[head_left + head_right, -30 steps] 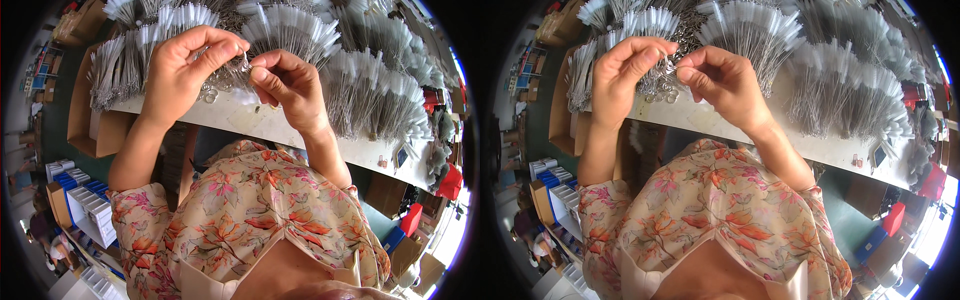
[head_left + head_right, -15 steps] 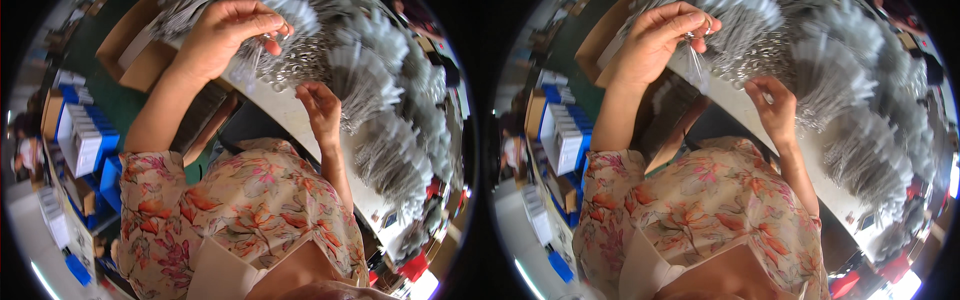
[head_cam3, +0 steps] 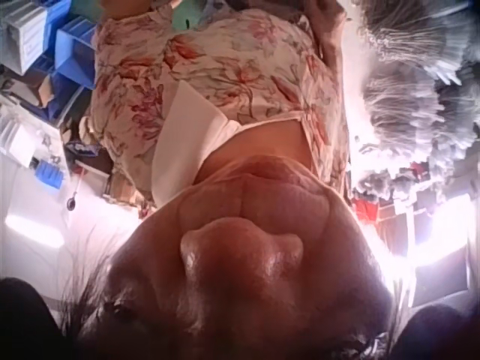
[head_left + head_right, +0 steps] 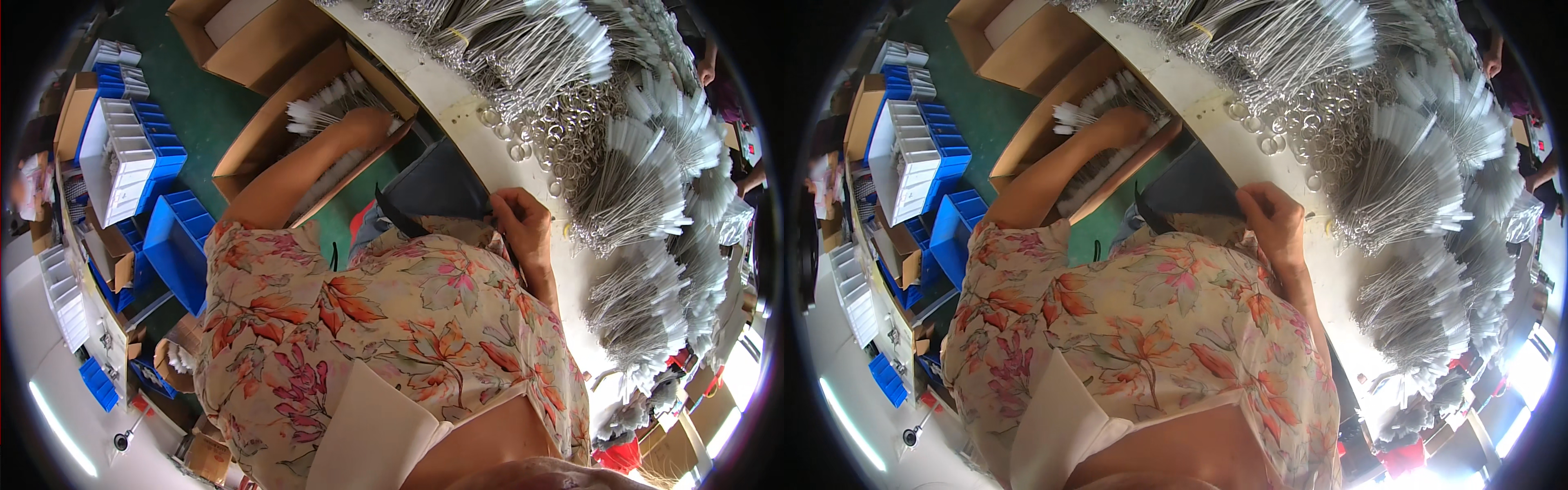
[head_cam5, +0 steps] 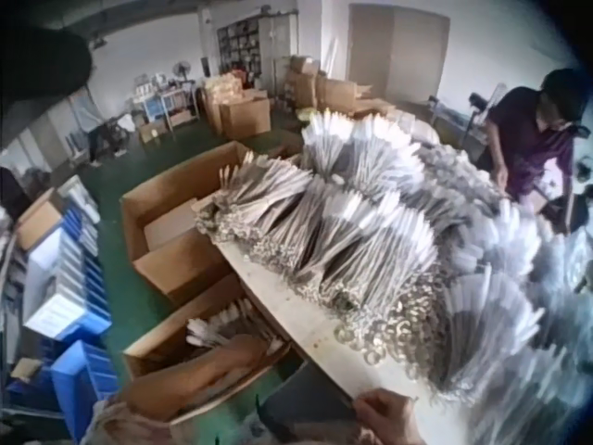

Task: The recorder is assembling small wire brushes by attaching metal rings to the wire handles and organizing them into bundles.

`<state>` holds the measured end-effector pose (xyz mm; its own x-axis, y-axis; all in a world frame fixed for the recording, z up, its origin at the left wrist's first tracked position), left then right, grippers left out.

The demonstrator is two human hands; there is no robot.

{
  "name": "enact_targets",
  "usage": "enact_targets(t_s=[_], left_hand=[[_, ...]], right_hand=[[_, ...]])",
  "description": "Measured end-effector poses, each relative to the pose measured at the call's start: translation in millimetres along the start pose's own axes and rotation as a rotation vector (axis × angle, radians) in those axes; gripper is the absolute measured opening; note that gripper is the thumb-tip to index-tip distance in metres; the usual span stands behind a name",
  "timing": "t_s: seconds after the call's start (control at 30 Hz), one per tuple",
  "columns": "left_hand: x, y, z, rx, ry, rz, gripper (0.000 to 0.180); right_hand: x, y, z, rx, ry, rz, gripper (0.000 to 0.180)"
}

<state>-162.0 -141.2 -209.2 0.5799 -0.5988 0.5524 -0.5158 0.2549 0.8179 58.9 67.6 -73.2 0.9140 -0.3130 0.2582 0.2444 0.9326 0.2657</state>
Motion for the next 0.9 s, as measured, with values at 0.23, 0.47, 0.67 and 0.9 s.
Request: enact_targets(t_s=[0.23,0.47,0.67,0.9], left_hand=[[-29,-103,35,0.136,-0.119,-0.154,0.034],[35,39,15,0.97,-0.326,0.192,0.029],[80,256,-37,1.048,-0.666,0.185,0.032],[-97,404,-143,0.517,-0.412,-0.301,0.026]], right_hand=[[-5,1,11,-0.029,-0.099,0.033,0.011],[-5,25,35,0.116,-0.071,0.242,0.015],[1,57,57,-0.12,0.032,0.374,0.014],[35,139,69,-0.111,0.192,0.074,0.012]])
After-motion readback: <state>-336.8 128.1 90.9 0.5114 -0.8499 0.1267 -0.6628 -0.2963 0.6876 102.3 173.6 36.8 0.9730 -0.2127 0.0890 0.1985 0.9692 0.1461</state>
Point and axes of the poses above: each hand's wrist, its own x-axis away from the middle knuckle, its own y-axis out of the back of the hand, z = x × y, the point moved 2 cm from there along -x, towards the middle knuckle, and after that the axes turned 8 degrees about y, right-handed, at the moved point
